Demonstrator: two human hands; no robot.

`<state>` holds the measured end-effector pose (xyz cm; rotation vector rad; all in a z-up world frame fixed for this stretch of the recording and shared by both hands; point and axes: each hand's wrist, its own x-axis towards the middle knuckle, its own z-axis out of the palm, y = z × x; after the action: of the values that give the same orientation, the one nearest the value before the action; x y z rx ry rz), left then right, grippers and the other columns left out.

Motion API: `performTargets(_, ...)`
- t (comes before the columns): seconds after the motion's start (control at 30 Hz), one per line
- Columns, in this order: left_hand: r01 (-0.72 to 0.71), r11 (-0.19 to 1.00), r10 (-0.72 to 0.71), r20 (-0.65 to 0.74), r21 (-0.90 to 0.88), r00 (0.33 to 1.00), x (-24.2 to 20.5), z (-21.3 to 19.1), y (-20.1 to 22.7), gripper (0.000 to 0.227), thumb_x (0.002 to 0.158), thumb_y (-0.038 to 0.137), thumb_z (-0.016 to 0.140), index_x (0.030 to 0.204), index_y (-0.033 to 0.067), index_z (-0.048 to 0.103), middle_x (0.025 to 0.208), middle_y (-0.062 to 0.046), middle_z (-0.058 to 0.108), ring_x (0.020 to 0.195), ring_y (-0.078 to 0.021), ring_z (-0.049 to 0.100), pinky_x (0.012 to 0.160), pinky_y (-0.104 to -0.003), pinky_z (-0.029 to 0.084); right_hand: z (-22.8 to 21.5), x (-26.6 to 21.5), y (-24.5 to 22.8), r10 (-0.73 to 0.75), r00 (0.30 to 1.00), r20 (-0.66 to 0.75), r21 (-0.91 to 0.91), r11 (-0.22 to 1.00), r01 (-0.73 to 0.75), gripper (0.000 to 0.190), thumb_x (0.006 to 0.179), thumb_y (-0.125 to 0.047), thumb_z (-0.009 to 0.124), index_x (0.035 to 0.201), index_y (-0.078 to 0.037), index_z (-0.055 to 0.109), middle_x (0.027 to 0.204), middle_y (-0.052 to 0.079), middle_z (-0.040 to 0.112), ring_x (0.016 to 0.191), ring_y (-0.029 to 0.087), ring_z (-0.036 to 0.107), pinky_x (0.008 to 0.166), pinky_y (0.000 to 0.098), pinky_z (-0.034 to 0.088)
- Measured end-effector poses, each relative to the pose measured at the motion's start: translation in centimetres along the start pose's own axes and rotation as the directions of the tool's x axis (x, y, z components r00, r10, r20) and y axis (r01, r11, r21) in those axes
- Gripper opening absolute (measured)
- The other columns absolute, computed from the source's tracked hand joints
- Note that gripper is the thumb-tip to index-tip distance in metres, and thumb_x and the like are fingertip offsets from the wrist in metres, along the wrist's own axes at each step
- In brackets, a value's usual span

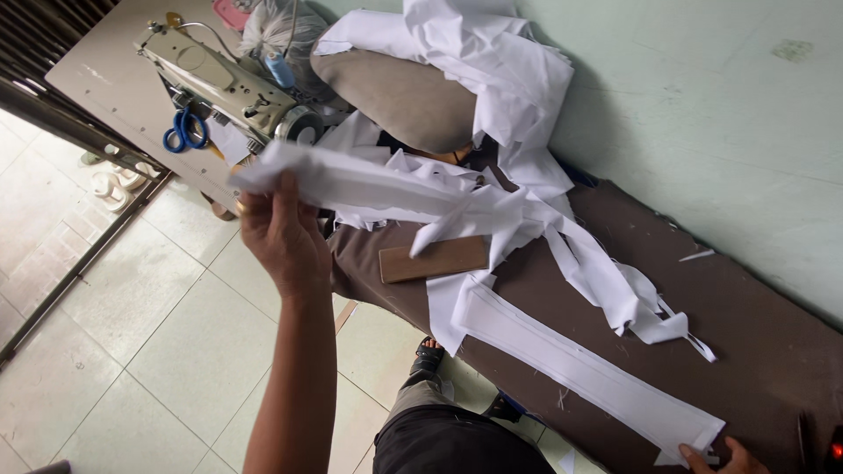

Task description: The person irons pieces of white fabric on a padded table, uses a wooden block to press down on the seams, and cuts along the edges of the fabric with scissors.

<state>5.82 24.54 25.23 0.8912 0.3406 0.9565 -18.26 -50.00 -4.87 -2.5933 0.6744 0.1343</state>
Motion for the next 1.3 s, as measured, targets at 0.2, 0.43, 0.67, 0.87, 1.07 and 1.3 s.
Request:
performTargets(0.2,-0.425,0.883,-0.104,0.966,0.2,0.239,-10.6,12.2,7.9,0.011,0.101,0.009,0.062,0.094,0.0094,0.07,0.098,-0.006,0.066,0.092,-0.0229,0.068,0.08,-0.036,0.053,-10.3,-1.3,-21.3,-0.119,0.99,-0.081,0.384,0.913,0.141,0.075,0.08,-0.011,0.079,0.147,0.01,0.053,0.143,0.03,0.054,0.124,0.042,0.057,0.099,0.0518,0.049)
performTargets(0.43,-0.135,0.987,-0.13,0.94,0.091,-0.317,-25.5,17.7,-0.8,0.029,0.1,0.019,0.065,0.126,0.0068,0.064,0.127,-0.009,0.073,0.117,-0.031,0.073,0.098,-0.038,0.058,-22.4,-7.7,-36.1,-0.804,0.591,0.056,0.96,0.207,0.191,0.105,0.093,-0.068,0.08,0.154,0.006,0.036,0.161,0.024,0.042,0.153,0.036,0.037,0.13,0.0507,0.025)
performTargets(0.67,0.191,0.808,-0.5,0.82,0.558,-0.278,-30.7,14.4,-6.7,0.037,0.095,0.018,0.074,0.131,0.0122,0.069,0.09,-0.006,0.075,0.08,-0.0153,0.068,0.075,-0.033,0.054,-15.9,-7.9,-31.4,-0.171,0.985,0.018,0.931,0.362,0.046,0.039,0.07,0.002,0.089,0.106,0.004,0.073,0.089,0.011,0.075,0.086,0.018,0.072,0.078,0.0383,0.062)
performTargets(0.87,0.247,0.684,-0.605,0.723,0.686,-0.333,-32.7,12.5,-8.9,0.046,0.09,0.022,0.081,0.131,0.0065,0.066,0.082,-0.004,0.073,0.066,-0.0085,0.064,0.063,-0.02,0.052,-15.6,-8.5,-30.5,-0.106,0.994,0.008,0.929,0.368,0.032,0.019,0.08,0.0,0.085,0.097,0.003,0.077,0.081,0.009,0.073,0.081,0.012,0.066,0.081,0.0347,0.059)
performTargets(1.07,0.336,0.631,-0.564,0.711,0.7,-0.421,-33.3,12.1,-8.5,0.06,0.084,0.016,0.086,0.138,0.003,0.062,0.095,-0.012,0.076,0.083,-0.0167,0.069,0.082,-0.03,0.058,-15.7,-8.7,-29.0,-0.06,0.998,-0.017,0.922,0.384,0.039,0.018,0.086,-0.001,0.08,0.103,0.003,0.078,0.086,0.013,0.077,0.084,0.015,0.068,0.086,0.0396,0.059)
performTargets(1.3,0.387,0.571,-0.64,0.688,0.724,-0.341,-34.7,8.7,-11.6,0.021,0.093,0.009,0.077,0.112,0.0008,0.074,0.085,-0.008,0.075,0.079,-0.0114,0.067,0.077,-0.024,0.054,-15.9,-9.0,-28.1,-0.066,0.996,-0.058,0.917,0.391,0.079,0.018,0.092,-0.006,0.075,0.108,0.002,0.075,0.088,0.008,0.074,0.085,0.012,0.066,0.085,0.0362,0.059)
